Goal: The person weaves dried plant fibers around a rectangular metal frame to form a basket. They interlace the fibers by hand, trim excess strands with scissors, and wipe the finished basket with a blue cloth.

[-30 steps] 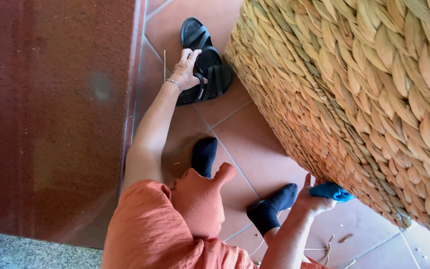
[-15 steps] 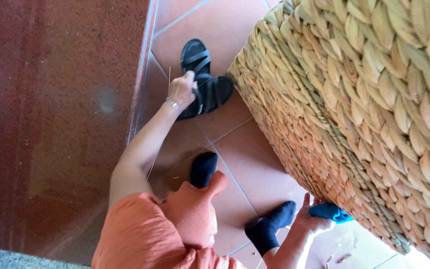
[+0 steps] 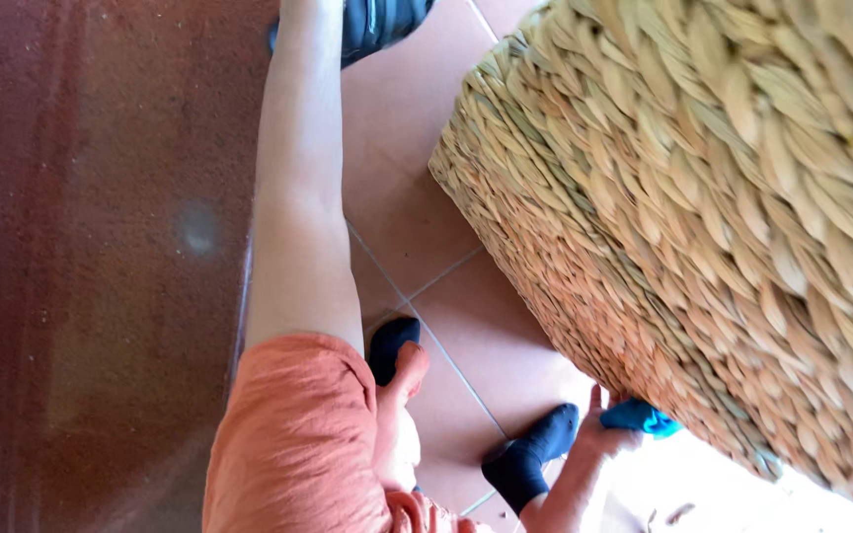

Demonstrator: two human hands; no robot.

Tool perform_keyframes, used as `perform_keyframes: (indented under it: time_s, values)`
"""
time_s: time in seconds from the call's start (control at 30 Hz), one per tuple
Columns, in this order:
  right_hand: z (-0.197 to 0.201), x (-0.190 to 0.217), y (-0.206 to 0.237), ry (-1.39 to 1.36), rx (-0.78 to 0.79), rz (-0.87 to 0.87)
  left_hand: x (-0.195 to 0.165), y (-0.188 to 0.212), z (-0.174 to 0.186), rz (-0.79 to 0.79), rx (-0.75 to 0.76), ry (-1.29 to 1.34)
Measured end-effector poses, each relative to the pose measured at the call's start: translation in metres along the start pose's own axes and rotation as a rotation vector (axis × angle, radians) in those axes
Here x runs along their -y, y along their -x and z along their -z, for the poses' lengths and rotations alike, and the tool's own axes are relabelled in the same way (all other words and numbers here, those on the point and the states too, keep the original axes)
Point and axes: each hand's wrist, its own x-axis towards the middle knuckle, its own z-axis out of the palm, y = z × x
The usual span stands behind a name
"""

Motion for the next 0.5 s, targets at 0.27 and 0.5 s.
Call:
perform_keyframes:
  time_s: [0.27,0.5]
  values:
    - [0.008,0.005,-0.003,0.007,-0.014,-0.069,0.006,0.025,0.009,-0.250,0.054,-0.168]
    - [0.013,0.003,-0.010,0.017,-0.015,-0.063,0.012,0.202,-0.009,0.226,0.744,-0.049]
